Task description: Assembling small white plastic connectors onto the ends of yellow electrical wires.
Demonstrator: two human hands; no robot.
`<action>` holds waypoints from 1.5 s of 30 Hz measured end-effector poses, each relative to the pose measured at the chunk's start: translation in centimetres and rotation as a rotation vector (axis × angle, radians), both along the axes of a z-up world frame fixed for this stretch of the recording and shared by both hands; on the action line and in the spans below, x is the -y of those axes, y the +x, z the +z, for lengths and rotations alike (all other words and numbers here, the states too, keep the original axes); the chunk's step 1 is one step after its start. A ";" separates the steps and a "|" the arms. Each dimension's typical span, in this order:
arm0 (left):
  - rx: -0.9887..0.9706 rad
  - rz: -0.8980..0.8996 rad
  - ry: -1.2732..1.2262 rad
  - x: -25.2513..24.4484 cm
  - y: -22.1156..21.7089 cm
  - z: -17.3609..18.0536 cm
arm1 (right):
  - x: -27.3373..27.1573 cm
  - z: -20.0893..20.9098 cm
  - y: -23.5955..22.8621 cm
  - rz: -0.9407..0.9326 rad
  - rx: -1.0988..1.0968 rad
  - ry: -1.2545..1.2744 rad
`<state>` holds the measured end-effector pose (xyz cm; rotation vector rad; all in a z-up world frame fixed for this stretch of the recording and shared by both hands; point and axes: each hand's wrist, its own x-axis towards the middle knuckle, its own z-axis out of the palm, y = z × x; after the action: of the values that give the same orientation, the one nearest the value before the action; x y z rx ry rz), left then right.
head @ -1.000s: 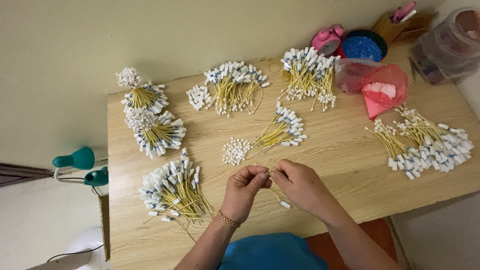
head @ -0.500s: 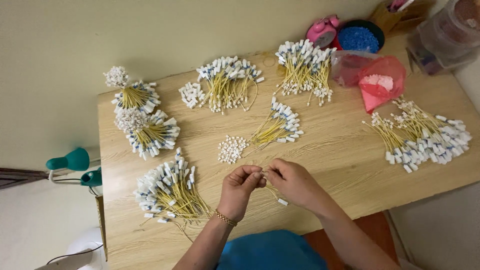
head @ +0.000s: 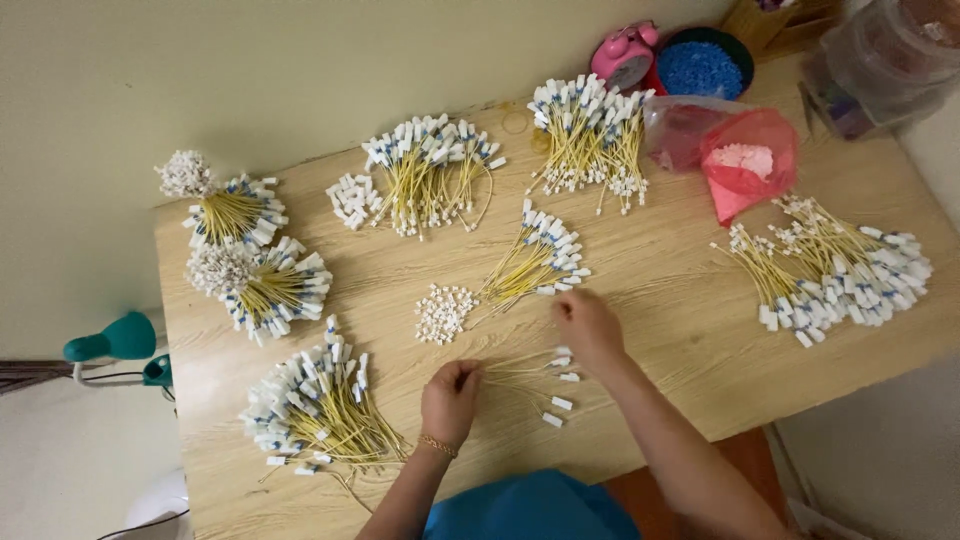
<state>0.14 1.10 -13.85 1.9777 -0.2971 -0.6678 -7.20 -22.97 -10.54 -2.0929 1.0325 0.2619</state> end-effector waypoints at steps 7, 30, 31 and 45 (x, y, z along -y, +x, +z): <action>0.222 -0.065 0.109 -0.5 -0.3 0.3 | 2.0 -2.1 1.3 0.162 0.095 -0.439; -0.292 -0.456 -0.398 4.6 3.1 12.4 | -3.3 16.6 -3.7 0.380 0.924 -0.673; -0.287 -0.455 -0.399 4.1 3.4 12.5 | -2.6 15.8 -4.2 0.382 0.929 -0.675; -0.140 -0.270 -0.330 1.5 2.3 15.3 | -6.1 16.8 -2.9 0.420 0.764 -0.608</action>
<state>2.48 -0.39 1.48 1.5828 -0.5584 -0.8649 -10.13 -16.86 6.30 -2.5955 0.2045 -0.6936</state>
